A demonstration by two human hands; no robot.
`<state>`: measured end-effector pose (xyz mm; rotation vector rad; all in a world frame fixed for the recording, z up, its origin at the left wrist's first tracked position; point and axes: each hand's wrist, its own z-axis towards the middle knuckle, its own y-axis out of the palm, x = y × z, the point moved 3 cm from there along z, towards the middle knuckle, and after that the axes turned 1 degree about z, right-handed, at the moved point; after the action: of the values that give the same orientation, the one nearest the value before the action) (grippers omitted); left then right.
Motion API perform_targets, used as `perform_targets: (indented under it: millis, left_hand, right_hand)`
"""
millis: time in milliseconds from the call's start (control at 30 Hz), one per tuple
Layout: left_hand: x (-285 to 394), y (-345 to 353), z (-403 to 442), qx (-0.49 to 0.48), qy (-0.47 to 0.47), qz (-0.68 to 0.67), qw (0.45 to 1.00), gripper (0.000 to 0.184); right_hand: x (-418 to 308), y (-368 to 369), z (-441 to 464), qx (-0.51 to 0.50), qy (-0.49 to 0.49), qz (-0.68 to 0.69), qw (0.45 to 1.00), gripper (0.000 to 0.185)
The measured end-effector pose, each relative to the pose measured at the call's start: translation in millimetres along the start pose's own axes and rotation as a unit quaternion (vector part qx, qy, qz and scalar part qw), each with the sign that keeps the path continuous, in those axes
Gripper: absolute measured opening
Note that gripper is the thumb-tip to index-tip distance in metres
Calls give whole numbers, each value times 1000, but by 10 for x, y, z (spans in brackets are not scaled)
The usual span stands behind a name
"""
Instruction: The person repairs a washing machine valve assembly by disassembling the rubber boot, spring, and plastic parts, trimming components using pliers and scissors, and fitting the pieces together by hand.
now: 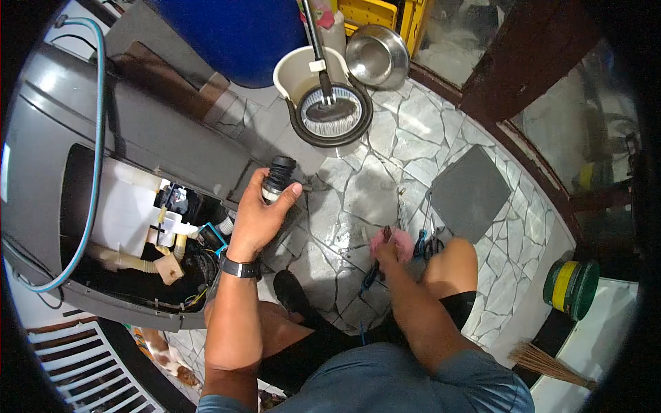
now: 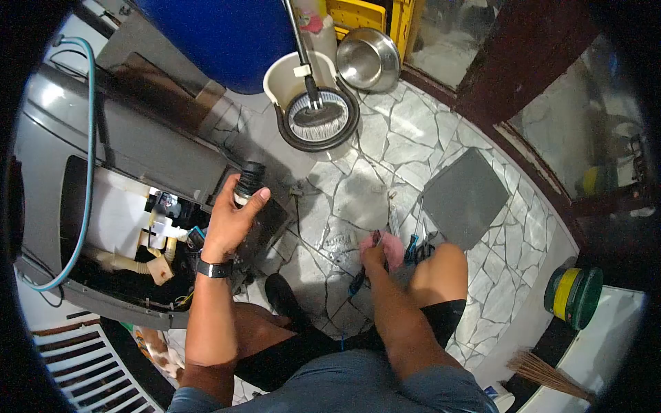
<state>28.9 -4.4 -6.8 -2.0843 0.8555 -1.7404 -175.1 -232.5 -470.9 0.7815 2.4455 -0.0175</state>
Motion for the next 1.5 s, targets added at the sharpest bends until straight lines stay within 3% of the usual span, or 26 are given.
perform_targets:
  millis: [33, 67, 100, 167, 200, 267, 300, 400, 467, 567, 700, 800, 867, 900, 967, 1000, 1067, 1100, 1200, 1267, 1300, 1333, 1367, 1400, 1500]
  left_hand:
    - [101, -37, -55, -9, 6, 5, 1000, 67]
    - [160, -60, -84, -18, 14, 10, 1000, 58]
    - [-42, 202, -45, -35, 2, -2, 999, 58]
    - [-124, 178, 6, 9, 82, 3, 997, 51]
    - [18, 118, -28, 4, 33, -13, 999, 48]
    - [103, 47, -64, 21, -14, -83, 996, 50]
    - [84, 22, -77, 38, -62, -155, 985, 52]
    - [23, -55, -99, 78, -36, -238, 967, 50]
    - [46, -103, -146, 91, -10, -259, 961, 48]
    - [-21, -138, -151, 91, 42, -359, 928, 54]
    - [109, -181, -181, 69, 83, -419, 902, 59]
    - [284, -196, -192, 72, 68, -458, 883, 62]
    - [344, -192, -159, 69, 47, -470, 879, 61]
    - [368, -200, -149, 29, 45, -461, 886, 55]
    - [363, -185, -101, 64, 47, -454, 888, 49]
    - [290, -195, -73, 66, 82, -477, 873, 52]
    - [79, -164, -122, 59, 50, -492, 867, 50]
    - [13, -175, -152, 54, 17, -502, 863, 48]
    - [45, -231, -103, 9, 19, -599, 800, 43]
    - [105, -281, -41, 11, 43, -629, 776, 42]
    - [128, -296, -14, 22, 25, -655, 755, 42]
    - [88, -292, 28, 16, 17, -669, 743, 43]
    - [37, -286, 92, 7, 10, -682, 731, 43]
    - [17, -278, 105, -32, -19, -707, 706, 44]
    - [65, -279, 83, -81, -24, -751, 655, 45]
  right_hand:
    - [-17, 54, -248, 107, -106, -184, 971, 78]
    - [-118, 137, -463, 207, -207, -356, 888, 73]
    - [34, -151, -450, 219, -190, -368, 884, 73]
    - [114, -36, -353, 215, -86, -408, 883, 70]
    - [144, 13, -316, 211, -53, -421, 881, 69]
    - [235, 40, -339, 194, -86, -523, 825, 60]
    - [244, 41, -338, 192, -88, -521, 827, 60]
    - [232, 15, -328, 179, -94, -452, 869, 51]
    - [175, 30, -389, 226, -197, -490, 818, 37]
    - [133, 3, -418, 200, -176, -541, 798, 39]
    - [119, -36, -465, 211, -190, -499, 819, 40]
    - [-5, -32, -569, 165, -165, -526, 818, 49]
    - [-161, -21, -700, 171, -242, -522, 800, 71]
    - [-156, -28, -716, 168, -243, -526, 798, 71]
    - [-204, -18, -699, 173, -244, -538, 788, 92]
    - [-272, 2, -718, 177, -245, -539, 786, 92]
    - [-312, 1, -745, 151, -177, -530, 816, 102]
    - [-295, 14, -743, 150, -177, -533, 814, 102]
    - [-440, -45, -765, 163, -351, -445, 807, 76]
    - [-648, -220, -502, -164, -316, -334, 873, 63]
    - [-775, -279, -384, -327, -281, -265, 862, 57]
    - [-740, -237, -396, -235, -320, -310, 864, 53]
    - [-609, -166, -450, 9, -377, -432, 819, 49]
    - [-471, -93, -496, 154, -388, -475, 775, 46]
    - [-356, -107, -438, 238, -389, -478, 751, 38]
